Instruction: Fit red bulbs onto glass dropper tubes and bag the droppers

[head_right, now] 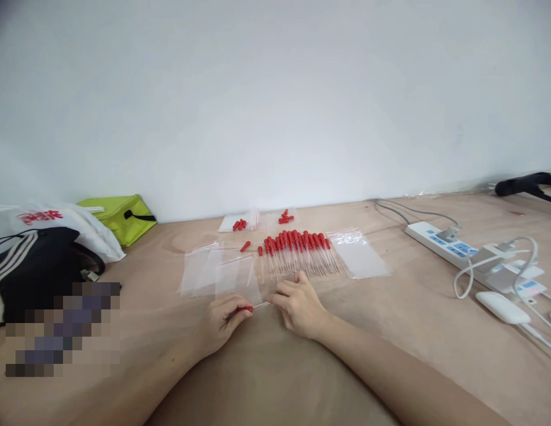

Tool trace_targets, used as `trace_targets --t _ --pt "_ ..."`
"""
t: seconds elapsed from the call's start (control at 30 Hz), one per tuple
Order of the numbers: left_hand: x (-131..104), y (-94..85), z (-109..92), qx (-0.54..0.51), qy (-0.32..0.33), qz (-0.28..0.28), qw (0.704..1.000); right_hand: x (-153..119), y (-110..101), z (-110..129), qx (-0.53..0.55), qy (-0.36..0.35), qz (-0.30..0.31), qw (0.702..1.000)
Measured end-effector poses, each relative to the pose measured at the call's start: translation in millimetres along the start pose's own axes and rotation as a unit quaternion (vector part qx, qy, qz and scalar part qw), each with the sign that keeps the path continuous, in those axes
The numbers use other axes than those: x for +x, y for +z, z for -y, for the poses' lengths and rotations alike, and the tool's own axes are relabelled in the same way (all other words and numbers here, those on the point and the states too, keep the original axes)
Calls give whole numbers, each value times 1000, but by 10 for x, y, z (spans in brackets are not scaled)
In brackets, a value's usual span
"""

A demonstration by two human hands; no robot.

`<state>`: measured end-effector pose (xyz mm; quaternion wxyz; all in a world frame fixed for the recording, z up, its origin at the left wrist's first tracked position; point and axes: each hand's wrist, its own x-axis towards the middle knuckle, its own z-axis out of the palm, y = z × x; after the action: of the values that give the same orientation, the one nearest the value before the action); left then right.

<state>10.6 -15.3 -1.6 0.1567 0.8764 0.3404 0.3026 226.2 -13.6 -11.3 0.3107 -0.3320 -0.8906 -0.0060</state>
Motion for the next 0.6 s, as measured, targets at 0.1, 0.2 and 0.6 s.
trace_targets --t 0.1,0.2,0.6 --pt "-3 7 24 22 7 -5 1000 3 3 32 -22 8 -7 1000" --pt "2 7 27 53 22 -18 998 -1 10 65 -37 18 -12 999" --pt "-9 50 -25 70 57 -32 995 -10 90 204 47 75 4 996"
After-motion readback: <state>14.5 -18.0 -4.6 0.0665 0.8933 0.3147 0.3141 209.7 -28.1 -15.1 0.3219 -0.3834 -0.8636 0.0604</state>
